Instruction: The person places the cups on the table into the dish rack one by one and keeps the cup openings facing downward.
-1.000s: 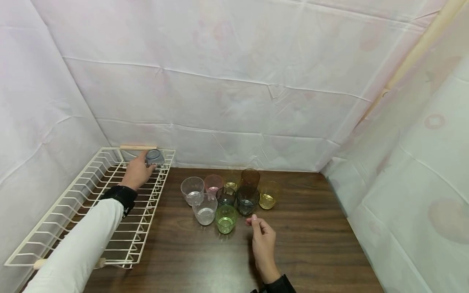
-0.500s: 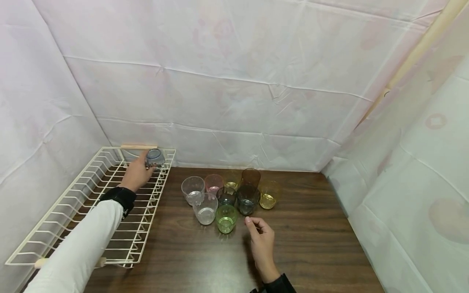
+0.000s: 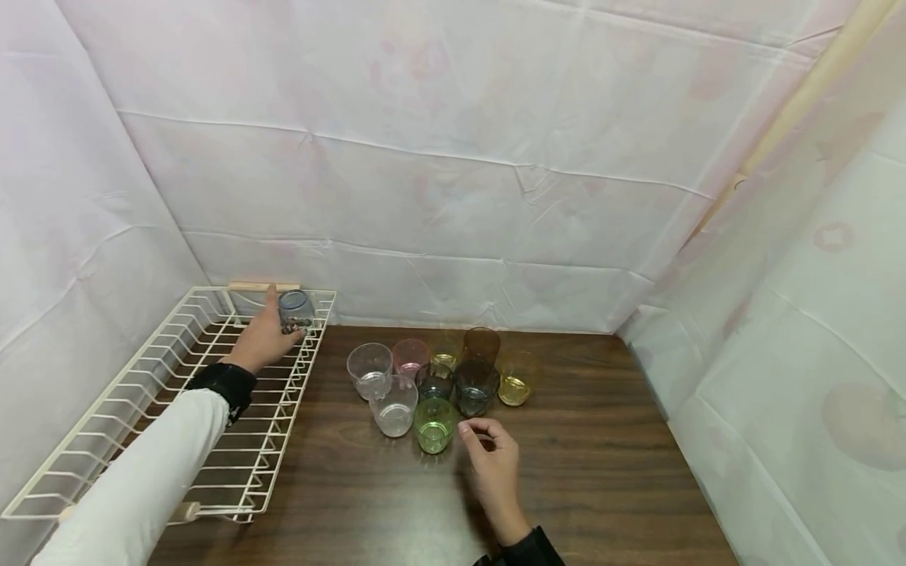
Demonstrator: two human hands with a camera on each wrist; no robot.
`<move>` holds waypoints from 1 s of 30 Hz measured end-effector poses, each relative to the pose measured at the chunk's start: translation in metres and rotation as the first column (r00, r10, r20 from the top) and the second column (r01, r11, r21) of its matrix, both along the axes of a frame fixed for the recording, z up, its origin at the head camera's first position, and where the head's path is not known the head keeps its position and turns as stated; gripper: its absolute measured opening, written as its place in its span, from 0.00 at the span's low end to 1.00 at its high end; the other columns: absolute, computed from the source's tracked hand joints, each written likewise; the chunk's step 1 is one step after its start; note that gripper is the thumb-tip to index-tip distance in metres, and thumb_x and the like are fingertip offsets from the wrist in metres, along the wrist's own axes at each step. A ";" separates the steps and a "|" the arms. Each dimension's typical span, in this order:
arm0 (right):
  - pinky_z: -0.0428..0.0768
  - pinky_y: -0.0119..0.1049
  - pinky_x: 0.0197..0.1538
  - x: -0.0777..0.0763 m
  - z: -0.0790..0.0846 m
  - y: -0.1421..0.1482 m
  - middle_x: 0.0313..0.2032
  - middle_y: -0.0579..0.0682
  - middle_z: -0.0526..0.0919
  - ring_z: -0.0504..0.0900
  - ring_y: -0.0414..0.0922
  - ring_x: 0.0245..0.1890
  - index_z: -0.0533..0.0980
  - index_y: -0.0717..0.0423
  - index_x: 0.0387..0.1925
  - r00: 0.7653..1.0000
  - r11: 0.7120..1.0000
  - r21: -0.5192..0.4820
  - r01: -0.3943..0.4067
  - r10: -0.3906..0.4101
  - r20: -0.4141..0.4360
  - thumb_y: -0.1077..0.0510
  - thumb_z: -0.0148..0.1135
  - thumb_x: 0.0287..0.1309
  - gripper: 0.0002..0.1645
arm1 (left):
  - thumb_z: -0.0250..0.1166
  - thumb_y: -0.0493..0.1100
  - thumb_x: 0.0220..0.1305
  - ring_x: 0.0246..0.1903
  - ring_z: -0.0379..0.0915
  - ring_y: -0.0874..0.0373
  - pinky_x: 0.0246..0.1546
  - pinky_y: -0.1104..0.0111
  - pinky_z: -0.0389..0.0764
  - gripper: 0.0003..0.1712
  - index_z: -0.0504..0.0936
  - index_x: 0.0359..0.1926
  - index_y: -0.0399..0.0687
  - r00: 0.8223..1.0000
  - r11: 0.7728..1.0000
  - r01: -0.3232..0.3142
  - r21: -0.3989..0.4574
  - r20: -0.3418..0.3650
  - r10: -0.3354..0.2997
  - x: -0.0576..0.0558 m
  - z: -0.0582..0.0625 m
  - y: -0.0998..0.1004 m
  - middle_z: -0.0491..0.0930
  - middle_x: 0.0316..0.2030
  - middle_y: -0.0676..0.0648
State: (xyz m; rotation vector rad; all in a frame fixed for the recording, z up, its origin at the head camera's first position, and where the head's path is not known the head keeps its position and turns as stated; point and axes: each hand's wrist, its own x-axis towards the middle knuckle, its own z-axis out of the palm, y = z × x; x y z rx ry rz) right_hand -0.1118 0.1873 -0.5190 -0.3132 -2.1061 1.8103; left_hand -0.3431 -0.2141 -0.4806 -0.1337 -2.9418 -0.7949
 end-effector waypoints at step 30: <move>0.77 0.64 0.70 -0.014 -0.006 -0.021 0.72 0.64 0.70 0.70 0.63 0.73 0.66 0.60 0.75 0.960 0.764 0.584 -0.274 0.251 0.122 0.45 0.82 0.56 0.53 | 0.82 0.59 0.56 0.67 0.69 0.20 0.65 0.32 0.76 0.68 0.52 0.84 0.37 0.966 0.964 0.257 -0.064 -0.018 -0.258 0.170 0.100 0.063 0.55 0.75 0.20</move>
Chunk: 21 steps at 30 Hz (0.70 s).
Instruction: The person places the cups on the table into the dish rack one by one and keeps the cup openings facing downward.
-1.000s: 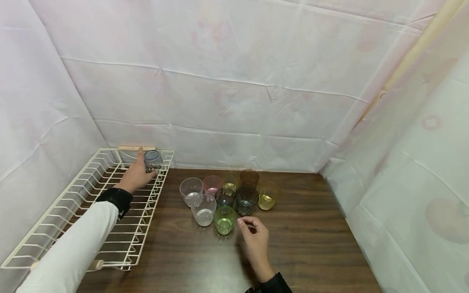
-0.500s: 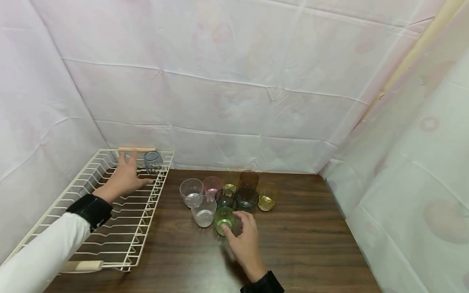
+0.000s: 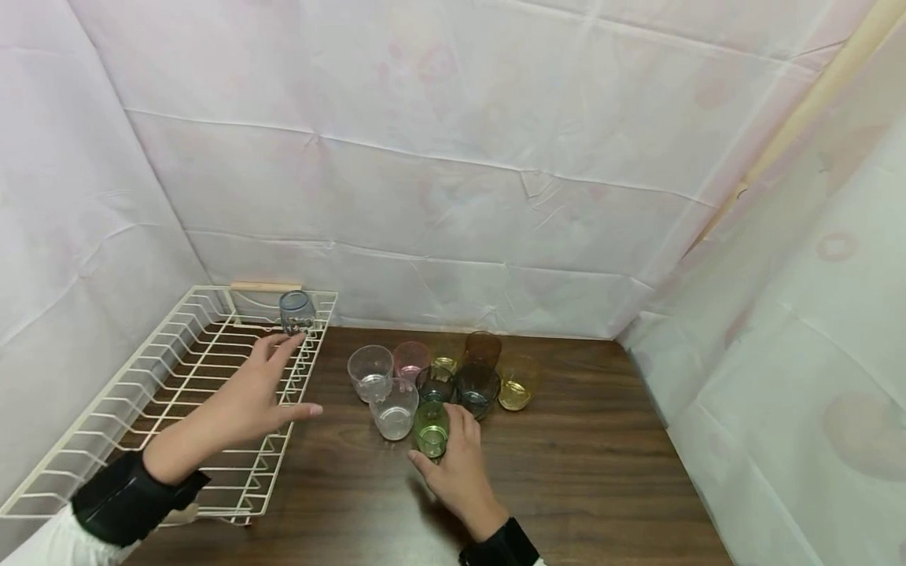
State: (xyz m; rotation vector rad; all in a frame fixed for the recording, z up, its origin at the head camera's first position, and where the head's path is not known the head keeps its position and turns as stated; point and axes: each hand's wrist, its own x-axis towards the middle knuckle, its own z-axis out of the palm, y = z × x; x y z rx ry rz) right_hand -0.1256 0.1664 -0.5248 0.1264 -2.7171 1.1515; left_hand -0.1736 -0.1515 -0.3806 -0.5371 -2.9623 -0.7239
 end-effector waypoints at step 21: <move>0.81 0.58 0.66 -0.016 0.002 -0.007 0.66 0.63 0.77 0.76 0.60 0.67 0.68 0.61 0.77 0.998 0.980 0.187 0.066 -0.061 -0.032 0.39 0.79 0.59 0.53 | 0.79 0.63 0.60 0.66 0.77 0.38 0.63 0.40 0.82 0.55 0.64 0.82 0.55 0.994 0.975 0.070 0.210 0.069 -0.086 0.071 -0.022 0.047 0.70 0.72 0.39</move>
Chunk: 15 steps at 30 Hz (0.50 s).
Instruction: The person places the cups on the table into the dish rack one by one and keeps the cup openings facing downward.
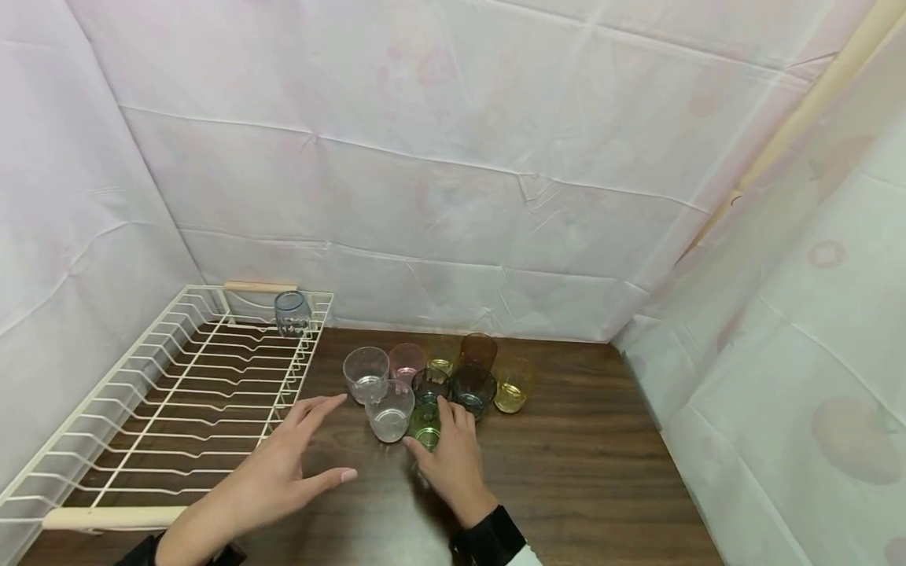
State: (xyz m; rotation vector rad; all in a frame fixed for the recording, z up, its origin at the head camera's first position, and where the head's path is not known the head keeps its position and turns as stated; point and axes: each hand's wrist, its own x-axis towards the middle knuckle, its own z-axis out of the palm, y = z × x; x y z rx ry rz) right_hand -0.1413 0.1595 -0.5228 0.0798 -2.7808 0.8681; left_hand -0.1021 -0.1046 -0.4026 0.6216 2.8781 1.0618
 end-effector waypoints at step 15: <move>0.84 0.55 0.60 -0.003 -0.001 -0.002 0.64 0.60 0.79 0.79 0.56 0.62 0.73 0.60 0.72 1.000 1.000 0.019 0.016 -0.015 -0.004 0.42 0.79 0.58 0.48 | 0.79 0.65 0.58 0.68 0.75 0.40 0.66 0.41 0.80 0.57 0.63 0.82 0.54 0.997 0.997 -0.069 -0.018 0.037 0.070 0.004 -0.022 -0.004 0.70 0.72 0.42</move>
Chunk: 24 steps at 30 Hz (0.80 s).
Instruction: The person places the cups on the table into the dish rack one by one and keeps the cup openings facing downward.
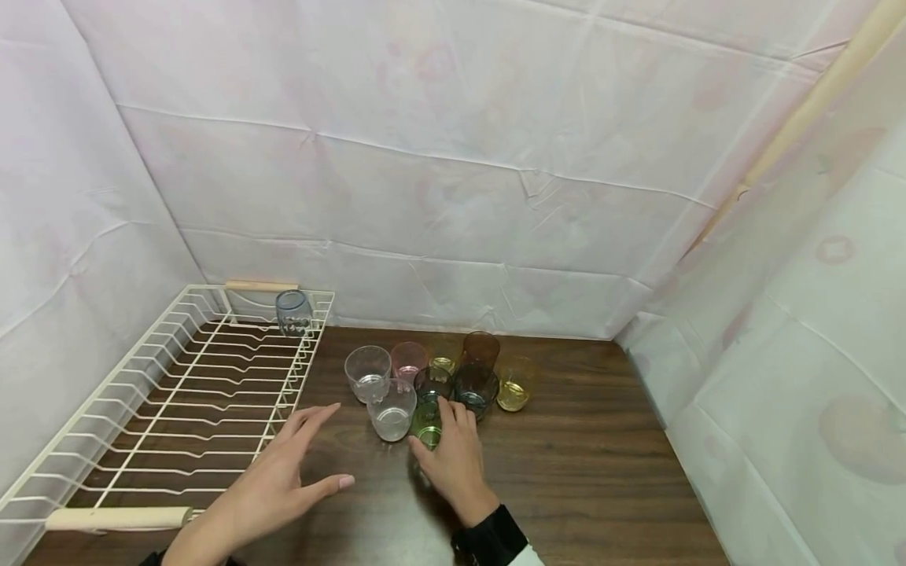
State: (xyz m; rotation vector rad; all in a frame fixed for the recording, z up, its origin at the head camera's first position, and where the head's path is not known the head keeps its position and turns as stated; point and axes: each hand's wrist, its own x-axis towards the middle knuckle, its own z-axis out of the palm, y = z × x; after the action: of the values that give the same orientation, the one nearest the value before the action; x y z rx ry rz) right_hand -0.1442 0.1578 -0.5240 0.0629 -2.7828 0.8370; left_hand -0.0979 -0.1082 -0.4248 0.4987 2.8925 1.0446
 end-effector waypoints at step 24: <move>0.84 0.56 0.60 0.004 0.002 0.001 0.63 0.61 0.79 0.78 0.57 0.63 0.73 0.61 0.72 1.000 1.000 -0.027 -0.009 0.009 -0.007 0.46 0.79 0.58 0.46 | 0.79 0.65 0.59 0.69 0.75 0.42 0.66 0.41 0.80 0.57 0.63 0.82 0.58 0.998 0.999 0.000 0.051 0.056 -0.003 0.004 0.003 0.006 0.70 0.72 0.45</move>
State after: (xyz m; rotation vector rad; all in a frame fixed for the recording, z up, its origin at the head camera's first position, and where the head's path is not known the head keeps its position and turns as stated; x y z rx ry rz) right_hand -0.1397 0.1589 -0.5224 0.0742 -2.7658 0.8750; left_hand -0.0939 -0.1017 -0.4222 0.4661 2.8223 1.1163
